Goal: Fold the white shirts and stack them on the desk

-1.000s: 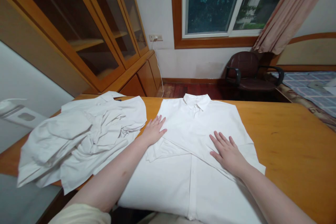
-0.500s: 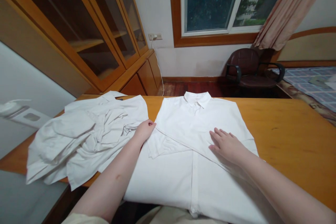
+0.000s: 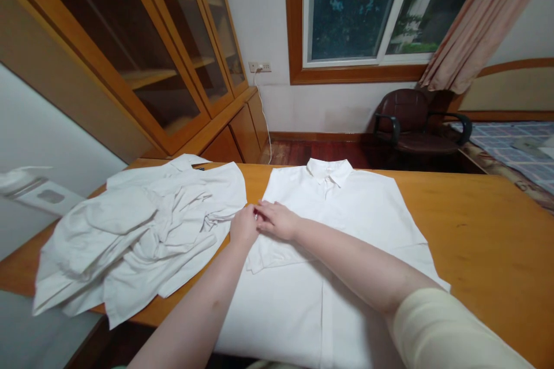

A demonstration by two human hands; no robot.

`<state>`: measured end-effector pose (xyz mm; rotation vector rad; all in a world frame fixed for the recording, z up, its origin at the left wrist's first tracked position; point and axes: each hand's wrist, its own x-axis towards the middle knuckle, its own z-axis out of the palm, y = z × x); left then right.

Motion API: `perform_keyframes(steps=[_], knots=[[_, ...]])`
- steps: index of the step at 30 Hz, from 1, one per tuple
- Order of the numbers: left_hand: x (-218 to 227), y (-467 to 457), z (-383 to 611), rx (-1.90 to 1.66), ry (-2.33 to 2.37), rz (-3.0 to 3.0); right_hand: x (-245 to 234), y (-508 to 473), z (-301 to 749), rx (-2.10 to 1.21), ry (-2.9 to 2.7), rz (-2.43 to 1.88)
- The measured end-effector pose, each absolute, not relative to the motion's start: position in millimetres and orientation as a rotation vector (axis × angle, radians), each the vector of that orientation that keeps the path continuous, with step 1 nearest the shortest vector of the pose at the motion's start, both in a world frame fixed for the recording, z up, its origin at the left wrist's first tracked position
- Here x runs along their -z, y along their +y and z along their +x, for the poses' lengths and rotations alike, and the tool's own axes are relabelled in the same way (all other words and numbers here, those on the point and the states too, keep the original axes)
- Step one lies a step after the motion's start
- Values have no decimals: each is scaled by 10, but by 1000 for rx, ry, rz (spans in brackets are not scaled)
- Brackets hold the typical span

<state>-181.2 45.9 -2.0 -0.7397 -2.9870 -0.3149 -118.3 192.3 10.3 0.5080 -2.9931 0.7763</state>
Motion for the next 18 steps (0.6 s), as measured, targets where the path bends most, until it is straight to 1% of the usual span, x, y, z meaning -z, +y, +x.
perform_keyframes(steps=[3,8,13,18], knots=[[32,459,-1816,295,-2981,-721,-33,1874,-1599,-674,-3068,444],[39,482,-1802,284,-3008,-633,39,2098,-2059,-578,-3105,327],[32,472,-1789,294,-2983,-660,45,2497,-2265,-479,-3133,77],[11,473,-1784,320,-3001,-632,-70,2719,-2288,-385,-3115,-81]])
